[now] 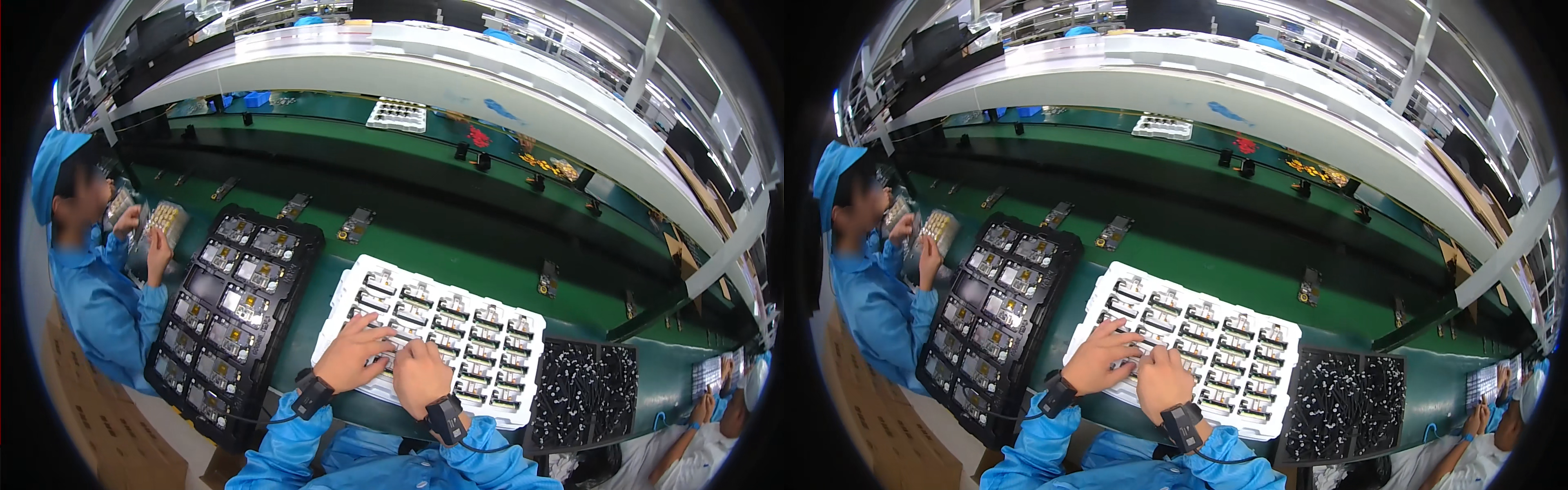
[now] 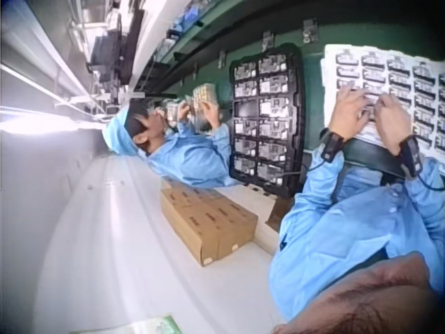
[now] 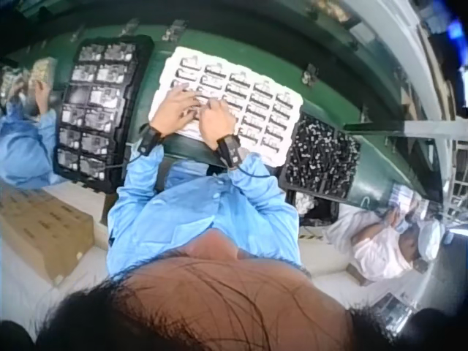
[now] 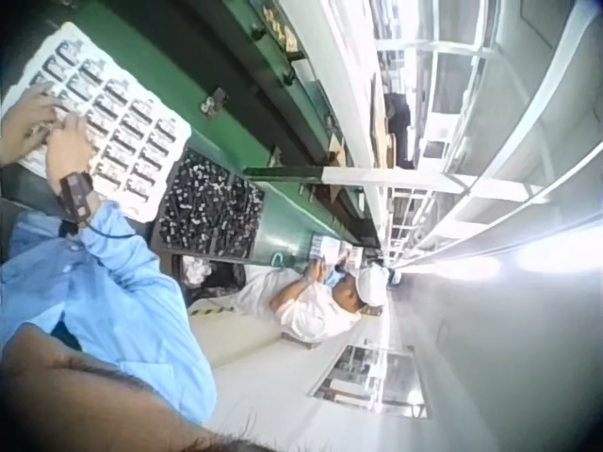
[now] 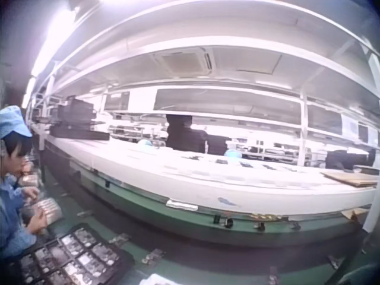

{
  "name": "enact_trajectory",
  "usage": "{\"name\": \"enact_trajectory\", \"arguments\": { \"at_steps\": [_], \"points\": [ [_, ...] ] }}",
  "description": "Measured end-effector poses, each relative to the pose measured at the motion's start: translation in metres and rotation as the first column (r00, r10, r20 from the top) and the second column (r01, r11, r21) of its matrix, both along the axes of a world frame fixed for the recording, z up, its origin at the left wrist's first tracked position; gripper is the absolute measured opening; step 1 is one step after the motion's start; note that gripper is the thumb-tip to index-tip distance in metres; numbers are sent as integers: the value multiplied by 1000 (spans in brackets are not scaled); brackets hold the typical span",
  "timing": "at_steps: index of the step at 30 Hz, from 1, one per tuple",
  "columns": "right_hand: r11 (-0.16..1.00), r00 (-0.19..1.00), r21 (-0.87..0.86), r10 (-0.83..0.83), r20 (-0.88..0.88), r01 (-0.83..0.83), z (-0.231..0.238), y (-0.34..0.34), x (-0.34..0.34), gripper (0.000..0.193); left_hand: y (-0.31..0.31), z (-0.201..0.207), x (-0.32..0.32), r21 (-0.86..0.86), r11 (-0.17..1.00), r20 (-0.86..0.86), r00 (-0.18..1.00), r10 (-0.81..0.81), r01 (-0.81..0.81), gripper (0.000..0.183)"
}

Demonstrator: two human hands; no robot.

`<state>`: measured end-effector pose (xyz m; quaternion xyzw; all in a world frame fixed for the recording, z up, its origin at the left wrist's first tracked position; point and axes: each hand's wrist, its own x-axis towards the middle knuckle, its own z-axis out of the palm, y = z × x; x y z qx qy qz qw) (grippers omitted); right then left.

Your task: Manually assemble electronic components on a circuit board at a factory assembly line.

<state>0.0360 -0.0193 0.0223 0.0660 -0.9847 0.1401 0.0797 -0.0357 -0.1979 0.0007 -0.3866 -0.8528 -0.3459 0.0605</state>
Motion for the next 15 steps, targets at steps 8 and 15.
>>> {"name": "enact_trajectory", "arguments": {
  "at_steps": [8, 15],
  "points": [
    [990, 990, 46, 135, 43, -137, 10, 5, -32, 27, 1, 7, -5, -35, 999, 16, 999, -39, 39, 38],
    [973, 956, -88, 224, 189, -211, 14, 18, -40, 29, -1, -2, -6, 11, 999, 91, 995, -38, 37, 40]
  ]
}}
